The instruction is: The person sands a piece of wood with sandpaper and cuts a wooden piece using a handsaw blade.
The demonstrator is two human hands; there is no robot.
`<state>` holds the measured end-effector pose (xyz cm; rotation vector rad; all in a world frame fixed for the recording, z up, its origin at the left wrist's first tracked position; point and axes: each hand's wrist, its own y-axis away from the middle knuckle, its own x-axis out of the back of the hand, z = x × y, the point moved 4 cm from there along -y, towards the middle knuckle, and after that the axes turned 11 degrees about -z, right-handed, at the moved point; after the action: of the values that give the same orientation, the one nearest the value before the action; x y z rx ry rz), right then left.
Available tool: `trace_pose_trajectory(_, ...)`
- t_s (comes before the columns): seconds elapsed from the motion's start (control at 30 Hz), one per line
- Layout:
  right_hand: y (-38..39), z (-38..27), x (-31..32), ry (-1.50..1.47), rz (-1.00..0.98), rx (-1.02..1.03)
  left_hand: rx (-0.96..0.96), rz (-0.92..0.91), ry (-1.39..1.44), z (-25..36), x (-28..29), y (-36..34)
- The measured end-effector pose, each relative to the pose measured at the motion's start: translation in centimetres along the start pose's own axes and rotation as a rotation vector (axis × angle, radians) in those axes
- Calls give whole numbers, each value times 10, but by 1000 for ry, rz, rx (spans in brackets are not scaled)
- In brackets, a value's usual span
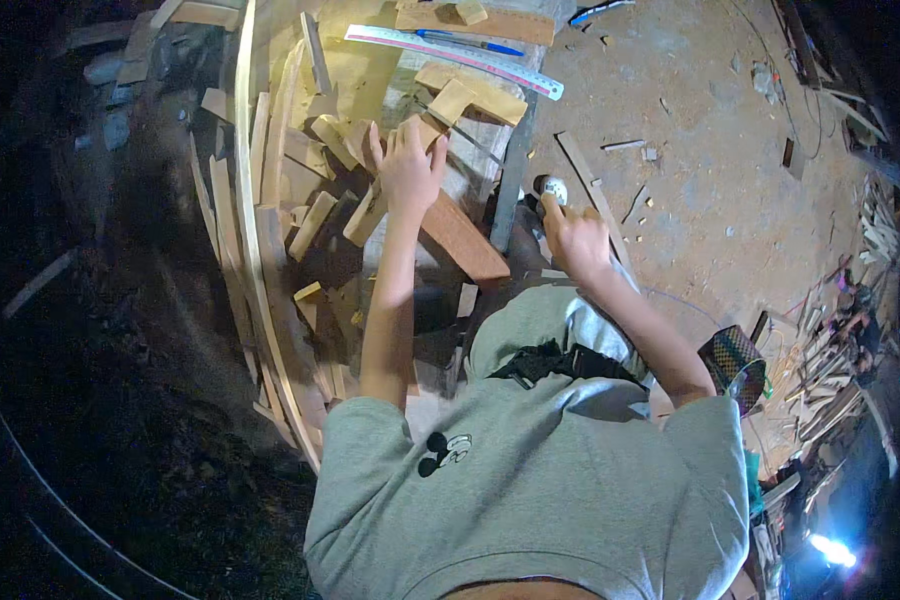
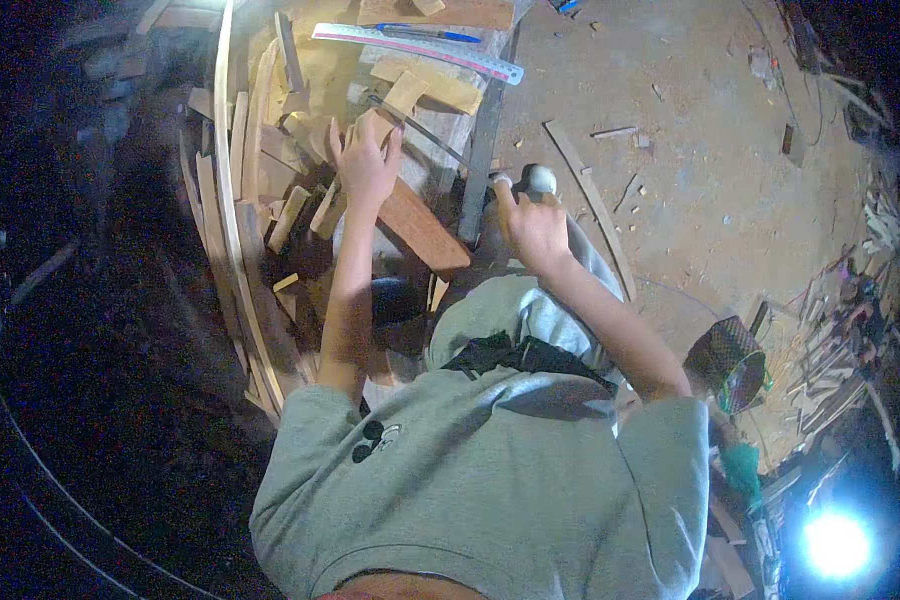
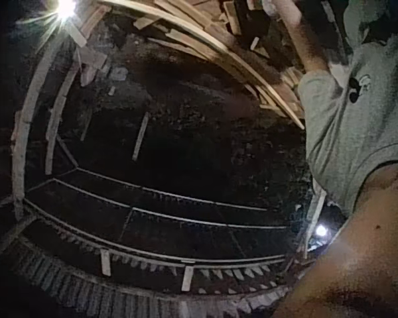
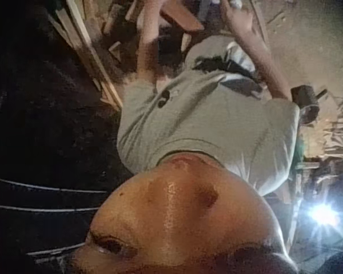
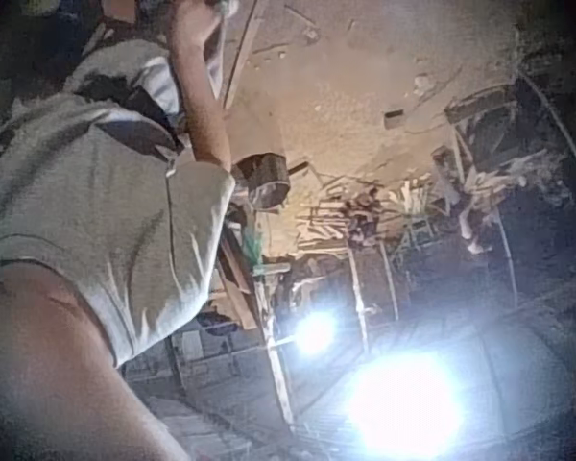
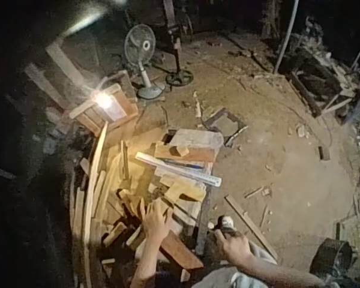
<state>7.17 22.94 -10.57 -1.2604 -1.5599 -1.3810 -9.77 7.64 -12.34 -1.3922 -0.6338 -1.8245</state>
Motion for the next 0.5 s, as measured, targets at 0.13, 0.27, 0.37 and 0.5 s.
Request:
trace_pose_trajectory(0.13,-3,0,-1,-45,31,6,23,-44,25,3,3,-1)
trace_pose_trajectory(0.27,-9,-1,5,10,38,-19,45,-54,46,2,1,-1)
trace_pose_trajectory(0.37,-13,1,-1,-38,14,33,33,-49,4,-2,-3,-1)
trace_pose_trajectory(0.5,-17,4,3,-55,-47,26,37,-68,2,-2,-5,-1)
